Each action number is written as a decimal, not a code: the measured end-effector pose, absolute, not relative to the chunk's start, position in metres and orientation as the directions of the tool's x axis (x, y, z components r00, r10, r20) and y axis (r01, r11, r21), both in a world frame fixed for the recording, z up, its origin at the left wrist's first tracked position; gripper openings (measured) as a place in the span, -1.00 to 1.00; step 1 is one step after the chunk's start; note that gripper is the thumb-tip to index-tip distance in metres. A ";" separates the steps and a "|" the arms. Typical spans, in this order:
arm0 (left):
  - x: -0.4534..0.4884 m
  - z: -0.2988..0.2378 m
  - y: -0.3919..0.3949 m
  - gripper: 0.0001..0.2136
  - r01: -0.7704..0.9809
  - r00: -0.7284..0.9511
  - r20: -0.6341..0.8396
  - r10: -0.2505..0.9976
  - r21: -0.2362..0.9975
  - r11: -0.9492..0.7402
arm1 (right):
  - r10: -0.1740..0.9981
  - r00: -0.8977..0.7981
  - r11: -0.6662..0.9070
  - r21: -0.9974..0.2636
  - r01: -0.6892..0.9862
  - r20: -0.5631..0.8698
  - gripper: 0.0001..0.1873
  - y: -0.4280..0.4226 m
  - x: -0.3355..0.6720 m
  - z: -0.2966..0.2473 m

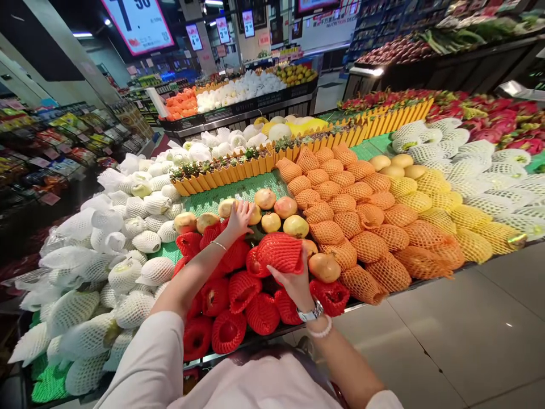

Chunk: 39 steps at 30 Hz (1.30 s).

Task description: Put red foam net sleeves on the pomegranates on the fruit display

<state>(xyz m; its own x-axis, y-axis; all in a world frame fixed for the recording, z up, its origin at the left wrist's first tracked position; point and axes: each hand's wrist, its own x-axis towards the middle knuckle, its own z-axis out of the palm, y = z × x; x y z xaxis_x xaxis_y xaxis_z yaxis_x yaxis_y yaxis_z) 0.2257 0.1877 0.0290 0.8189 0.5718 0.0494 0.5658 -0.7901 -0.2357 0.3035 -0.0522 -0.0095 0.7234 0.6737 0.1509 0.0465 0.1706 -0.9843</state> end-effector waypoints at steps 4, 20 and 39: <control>0.225 0.017 0.211 -0.26 0.570 0.819 0.080 0.569 -0.237 -0.787 | 0.684 0.613 0.212 -0.911 0.353 0.396 -0.10 -0.001 0.322 0.000; 0.221 0.030 0.274 -0.26 0.610 0.791 0.074 0.607 -0.175 -0.773 | 0.933 -0.271 0.337 -0.307 0.890 0.239 -0.22 0.105 0.340 -0.012; 0.169 0.062 0.208 -0.44 0.579 0.810 -0.082 0.581 -0.046 -0.814 | 0.968 -0.249 0.228 -0.401 0.887 -0.002 -0.13 0.105 0.355 -0.004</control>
<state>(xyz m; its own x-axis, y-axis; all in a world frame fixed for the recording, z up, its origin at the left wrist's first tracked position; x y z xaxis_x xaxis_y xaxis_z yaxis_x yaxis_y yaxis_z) 0.1685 0.2082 0.0623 0.8100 0.5807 -0.0817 0.5790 -0.8140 -0.0458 0.3547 0.1050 -0.0040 -0.2495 0.9684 -0.0015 0.8872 0.2279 -0.4012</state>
